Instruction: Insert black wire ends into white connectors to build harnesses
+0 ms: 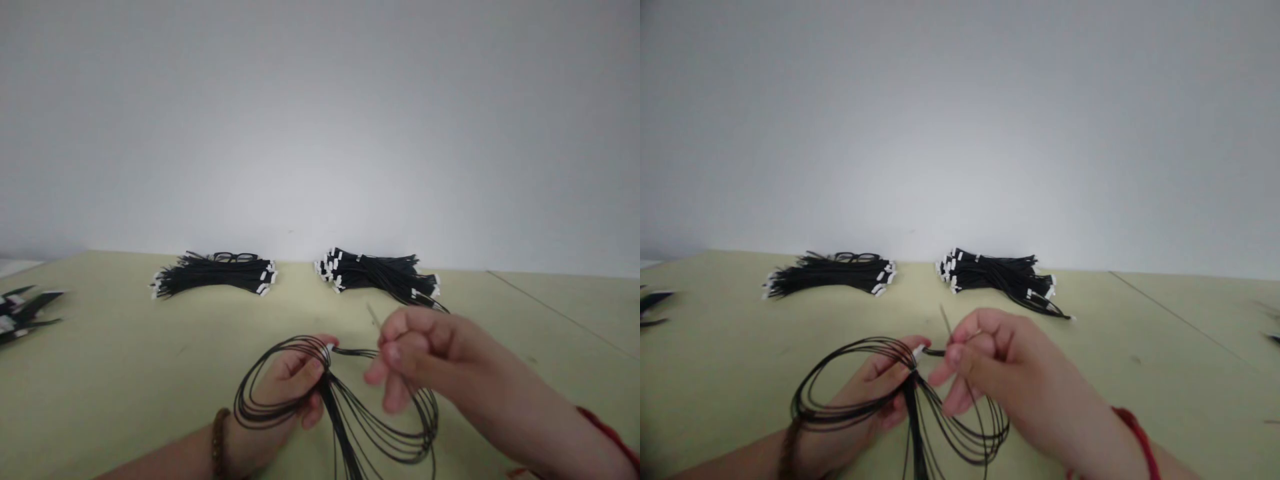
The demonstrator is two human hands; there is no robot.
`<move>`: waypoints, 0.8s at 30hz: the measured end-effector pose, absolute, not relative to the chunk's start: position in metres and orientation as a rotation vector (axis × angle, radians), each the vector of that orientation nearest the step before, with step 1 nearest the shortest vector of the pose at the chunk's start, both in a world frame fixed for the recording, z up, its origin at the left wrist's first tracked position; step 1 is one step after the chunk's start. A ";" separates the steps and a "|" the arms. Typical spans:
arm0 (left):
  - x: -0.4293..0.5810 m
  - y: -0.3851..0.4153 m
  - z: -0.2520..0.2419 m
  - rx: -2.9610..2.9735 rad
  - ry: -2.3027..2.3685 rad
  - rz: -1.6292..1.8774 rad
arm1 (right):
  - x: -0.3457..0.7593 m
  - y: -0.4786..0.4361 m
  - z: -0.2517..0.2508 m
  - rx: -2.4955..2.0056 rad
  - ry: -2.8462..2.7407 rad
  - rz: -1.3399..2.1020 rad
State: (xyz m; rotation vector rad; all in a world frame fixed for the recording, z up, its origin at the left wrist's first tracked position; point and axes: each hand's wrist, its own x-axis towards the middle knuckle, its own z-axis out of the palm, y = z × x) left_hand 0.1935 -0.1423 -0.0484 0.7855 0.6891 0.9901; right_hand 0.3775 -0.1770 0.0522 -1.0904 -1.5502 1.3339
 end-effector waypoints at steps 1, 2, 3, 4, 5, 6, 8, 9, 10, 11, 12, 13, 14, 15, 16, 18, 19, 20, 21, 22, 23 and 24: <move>0.193 -0.143 -0.046 0.754 0.673 0.985 | 0.373 -0.179 0.045 -1.240 -1.718 1.217; 0.193 -0.145 -0.044 0.725 0.660 0.976 | 0.369 -0.181 0.037 -1.358 -1.870 1.009; 0.192 -0.146 -0.041 0.698 0.650 0.964 | 0.366 -0.183 0.030 -1.424 -1.995 0.748; 0.192 -0.147 -0.040 0.674 0.642 0.949 | 0.364 -0.184 0.023 -1.441 -2.092 0.495; 0.191 -0.148 -0.038 0.658 0.634 0.936 | 0.364 -0.185 0.018 -1.423 -2.165 0.291; 0.191 -0.148 -0.038 0.650 0.627 0.922 | 0.363 -0.185 0.013 -1.394 -2.213 0.160; 0.191 -0.149 -0.038 0.649 0.601 0.907 | 0.364 -0.185 0.009 -1.359 -2.264 0.046; 0.191 -0.149 -0.039 0.655 0.589 0.908 | 0.365 -0.185 0.009 -1.360 -2.270 0.026; 0.191 -0.150 -0.040 0.663 0.575 0.910 | 0.366 -0.185 0.009 -1.369 -2.269 0.017; 0.191 -0.150 -0.041 0.669 0.564 0.912 | 0.366 -0.184 0.011 -1.375 -2.273 0.019; 0.192 -0.150 -0.042 0.674 0.553 0.914 | 0.366 -0.184 0.012 -1.378 -2.278 0.029; 0.192 -0.150 -0.043 0.680 0.549 0.913 | 0.366 -0.184 0.013 -1.385 -2.284 0.037; 0.192 -0.150 -0.044 0.684 0.545 0.912 | 0.366 -0.185 0.014 -1.391 -2.286 0.041; 0.191 -0.150 -0.044 0.686 0.542 0.907 | 0.366 -0.185 0.015 -1.397 -2.286 0.036; 0.191 -0.149 -0.044 0.689 0.540 0.901 | 0.366 -0.185 0.015 -1.402 -2.282 0.025; 0.190 -0.149 -0.045 0.700 0.532 0.892 | 0.365 -0.185 0.015 -1.396 -2.278 0.008; 0.190 -0.149 -0.045 0.707 0.523 0.889 | 0.365 -0.185 0.015 -1.389 -2.283 0.003; 0.190 -0.149 -0.045 0.714 0.512 0.889 | 0.365 -0.186 0.015 -1.381 -2.285 -0.002; 0.189 -0.149 -0.044 0.722 0.503 0.889 | 0.365 -0.186 0.016 -1.382 -2.290 -0.005; 0.189 -0.149 -0.044 0.725 0.504 0.892 | 0.365 -0.186 0.016 -1.382 -2.294 -0.006; 0.190 -0.149 -0.043 0.722 0.514 0.892 | 0.365 -0.186 0.017 -1.387 -2.296 -0.003; 0.190 -0.149 -0.043 0.720 0.532 0.890 | 0.365 -0.186 0.017 -1.392 -2.295 0.004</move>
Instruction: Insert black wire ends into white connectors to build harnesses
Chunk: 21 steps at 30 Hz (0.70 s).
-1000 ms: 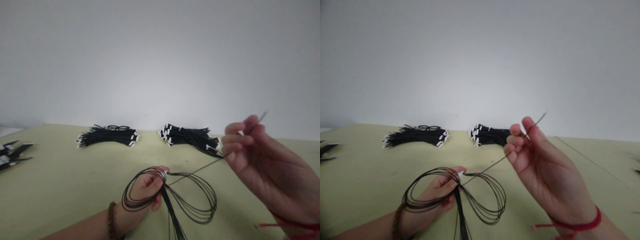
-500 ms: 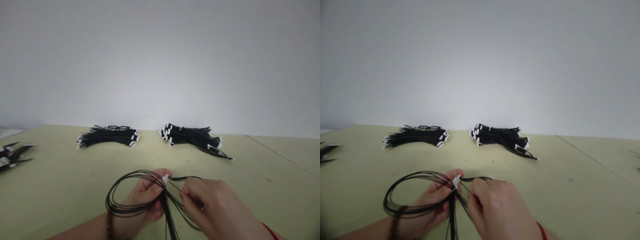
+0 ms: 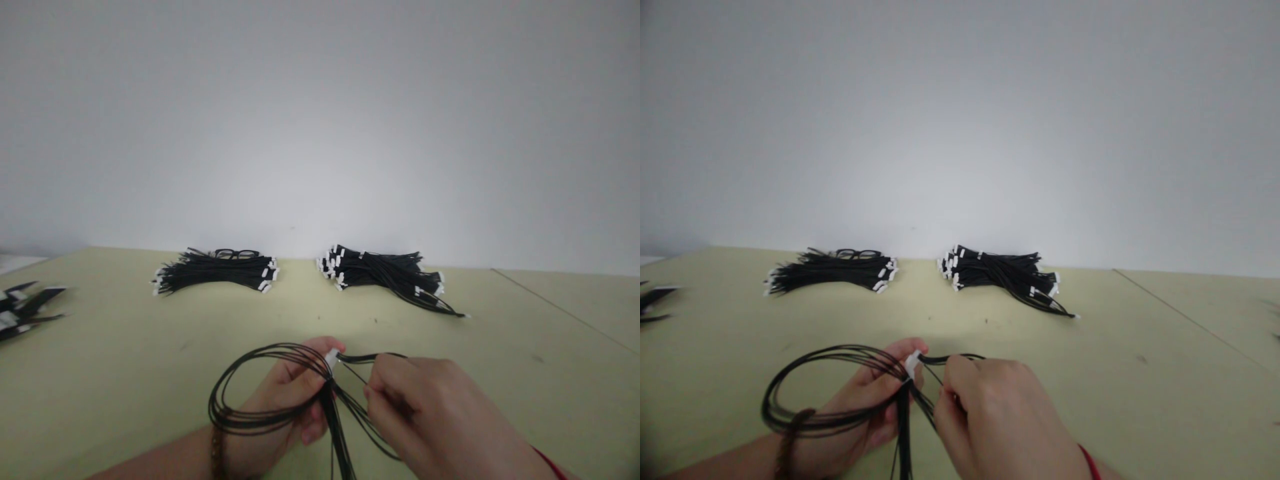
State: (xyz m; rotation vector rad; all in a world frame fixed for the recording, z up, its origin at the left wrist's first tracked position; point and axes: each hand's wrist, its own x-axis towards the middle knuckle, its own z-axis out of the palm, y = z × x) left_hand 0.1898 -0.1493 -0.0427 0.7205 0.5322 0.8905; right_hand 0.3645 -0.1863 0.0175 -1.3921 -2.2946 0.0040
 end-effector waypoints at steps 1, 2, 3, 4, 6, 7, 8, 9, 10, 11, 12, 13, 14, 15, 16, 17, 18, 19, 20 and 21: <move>0.190 -0.149 -0.042 0.721 0.559 0.890 | 0.364 -0.187 0.018 -1.398 -2.294 0.019; 0.190 -0.150 -0.042 0.728 0.584 0.886 | 0.364 -0.187 0.019 -1.399 -2.296 0.038; 0.190 -0.150 -0.042 0.741 0.604 0.889 | 0.364 -0.187 0.019 -1.399 -2.293 0.052; 0.191 -0.150 -0.042 0.759 0.619 0.898 | 0.363 -0.188 0.019 -1.400 -2.289 0.057; 0.191 -0.151 -0.042 0.807 0.626 0.925 | 0.363 -0.188 0.018 -1.402 -2.295 0.039; 0.191 -0.151 -0.043 0.831 0.629 0.934 | 0.363 -0.189 0.018 -1.403 -2.303 0.020; 0.191 -0.150 -0.043 0.851 0.639 0.943 | 0.363 -0.189 0.017 -1.404 -2.307 -0.007; 0.191 -0.150 -0.044 0.868 0.652 0.948 | 0.363 -0.189 0.016 -1.400 -2.314 -0.034; 0.192 -0.149 -0.045 0.886 0.658 0.950 | 0.362 -0.189 0.015 -1.391 -2.318 -0.058; 0.193 -0.148 -0.046 0.906 0.658 0.953 | 0.362 -0.189 0.014 -1.382 -2.321 -0.077; 0.193 -0.147 -0.047 0.927 0.647 0.956 | 0.362 -0.189 0.014 -1.370 -2.323 -0.092; 0.194 -0.145 -0.049 0.947 0.625 0.963 | 0.361 -0.189 0.013 -1.359 -2.327 -0.104; 0.195 -0.144 -0.050 0.963 0.598 0.969 | 0.361 -0.189 0.013 -1.348 -2.332 -0.113; 0.196 -0.143 -0.051 0.975 0.576 0.968 | 0.361 -0.189 0.014 -1.346 -2.337 -0.118; 0.197 -0.142 -0.052 0.976 0.565 0.965 | 0.361 -0.189 0.014 -1.347 -2.337 -0.126; 0.197 -0.142 -0.052 0.970 0.562 0.960 | 0.362 -0.189 0.014 -1.348 -2.338 -0.137; 0.196 -0.143 -0.052 0.963 0.563 0.955 | 0.362 -0.189 0.015 -1.348 -2.335 -0.152; 0.196 -0.144 -0.051 0.955 0.571 0.950 | 0.362 -0.189 0.015 -1.348 -2.332 -0.169; 0.195 -0.145 -0.050 0.948 0.581 0.944 | 0.363 -0.189 0.016 -1.343 -2.328 -0.187; 0.193 -0.146 -0.050 0.942 0.589 0.940 | 0.363 -0.189 0.016 -1.336 -2.326 -0.199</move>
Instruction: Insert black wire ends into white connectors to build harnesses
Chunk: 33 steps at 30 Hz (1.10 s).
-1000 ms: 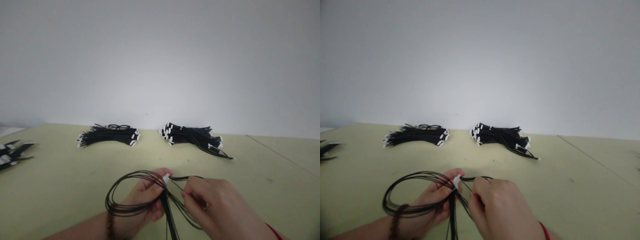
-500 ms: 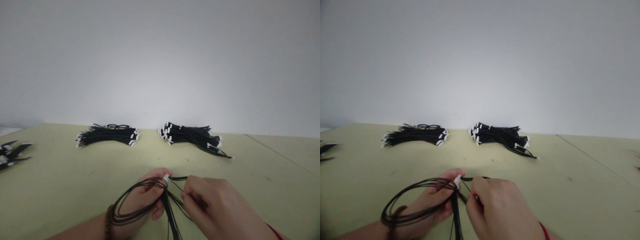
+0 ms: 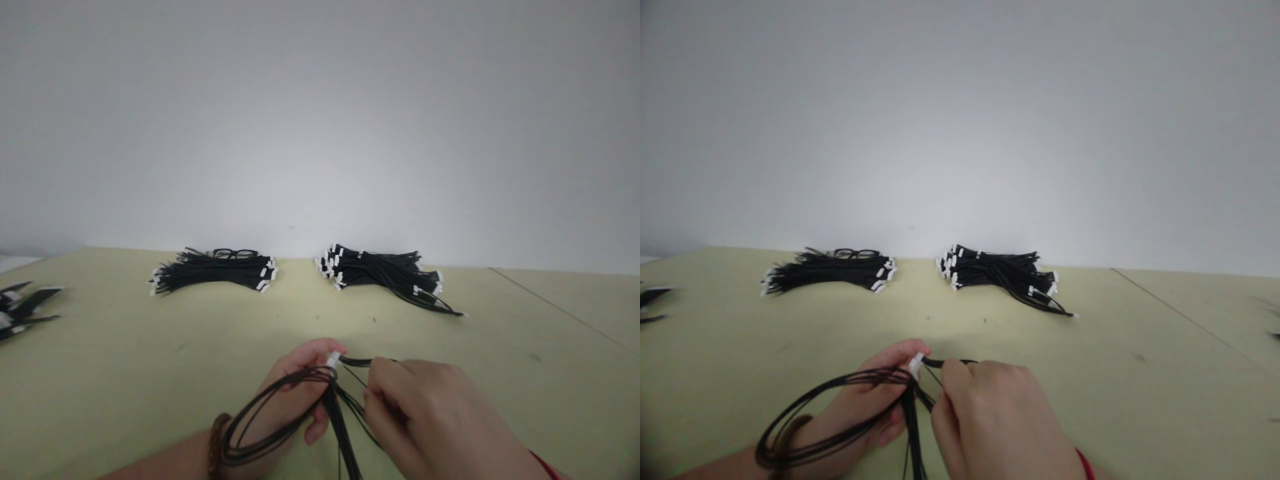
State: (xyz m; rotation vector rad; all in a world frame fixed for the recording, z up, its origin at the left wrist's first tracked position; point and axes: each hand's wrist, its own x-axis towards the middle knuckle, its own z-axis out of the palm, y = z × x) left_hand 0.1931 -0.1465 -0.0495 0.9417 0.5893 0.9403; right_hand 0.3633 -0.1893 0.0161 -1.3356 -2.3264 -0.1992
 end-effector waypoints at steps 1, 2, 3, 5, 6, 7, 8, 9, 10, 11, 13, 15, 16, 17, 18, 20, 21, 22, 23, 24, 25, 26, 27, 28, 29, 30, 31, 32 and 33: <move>0.192 -0.148 -0.049 0.935 0.588 0.940 | 0.364 -0.190 0.016 -1.322 -2.324 -0.208; 0.190 -0.149 -0.048 0.931 0.577 0.934 | 0.364 -0.190 0.017 -1.314 -2.325 -0.207; 0.189 -0.150 -0.047 0.926 0.566 0.928 | 0.364 -0.190 0.017 -1.309 -2.323 -0.206; 0.188 -0.150 -0.046 0.916 0.558 0.910 | 0.363 -0.191 0.018 -1.311 -2.321 -0.202; 0.188 -0.150 -0.045 0.910 0.561 0.905 | 0.363 -0.192 0.018 -1.314 -2.323 -0.200; 0.188 -0.150 -0.043 0.904 0.569 0.900 | 0.363 -0.192 0.019 -1.322 -2.326 -0.196; 0.189 -0.150 -0.041 0.900 0.574 0.900 | 0.362 -0.192 0.019 -1.328 -2.328 -0.190; 0.190 -0.150 -0.039 0.896 0.573 0.906 | 0.362 -0.192 0.019 -1.329 -2.332 -0.185; 0.191 -0.151 -0.037 0.892 0.568 0.914 | 0.362 -0.192 0.019 -1.327 -2.332 -0.181; 0.191 -0.151 -0.035 0.891 0.559 0.922 | 0.361 -0.192 0.018 -1.321 -2.329 -0.183; 0.192 -0.151 -0.033 0.889 0.547 0.921 | 0.361 -0.192 0.017 -1.314 -2.320 -0.190; 0.193 -0.151 -0.034 0.885 0.560 0.910 | 0.360 -0.192 0.017 -1.315 -2.317 -0.190; 0.193 -0.151 -0.035 0.883 0.581 0.913 | 0.360 -0.192 0.016 -1.318 -2.309 -0.192; 0.194 -0.151 -0.036 0.884 0.609 0.921 | 0.360 -0.192 0.015 -1.317 -2.303 -0.194; 0.195 -0.151 -0.037 0.889 0.634 0.931 | 0.360 -0.191 0.015 -1.306 -2.296 -0.204; 0.197 -0.151 -0.039 0.906 0.656 0.952 | 0.361 -0.189 0.012 -1.282 -2.286 -0.234; 0.197 -0.150 -0.040 0.915 0.655 0.950 | 0.362 -0.189 0.011 -1.274 -2.290 -0.250; 0.198 -0.150 -0.042 0.925 0.649 0.943 | 0.362 -0.188 0.009 -1.265 -2.299 -0.262; 0.197 -0.149 -0.043 0.939 0.638 0.933 | 0.362 -0.187 0.008 -1.256 -2.308 -0.273; 0.197 -0.148 -0.045 0.955 0.627 0.918 | 0.362 -0.187 0.007 -1.247 -2.314 -0.282; 0.196 -0.147 -0.048 0.977 0.616 0.897 | 0.362 -0.187 0.005 -1.237 -2.318 -0.290; 0.195 -0.147 -0.051 1.002 0.609 0.874 | 0.362 -0.187 0.004 -1.229 -2.320 -0.297; 0.194 -0.146 -0.053 1.024 0.609 0.861 | 0.362 -0.187 0.004 -1.225 -2.320 -0.299; 0.193 -0.145 -0.055 1.040 0.610 0.855 | 0.362 -0.187 0.003 -1.222 -2.319 -0.296; 0.193 -0.145 -0.057 1.053 0.613 0.849 | 0.361 -0.187 0.002 -1.222 -2.316 -0.291; 0.193 -0.145 -0.058 1.062 0.616 0.851 | 0.361 -0.187 0.001 -1.218 -2.316 -0.284; 0.193 -0.146 -0.058 1.072 0.620 0.854 | 0.360 -0.187 0.001 -1.206 -2.314 -0.286; 0.194 -0.147 -0.057 1.087 0.629 0.845 | 0.359 -0.187 0.001 -1.190 -2.313 -0.295; 0.194 -0.148 -0.055 1.108 0.636 0.826 | 0.359 -0.187 0.001 -1.172 -2.314 -0.317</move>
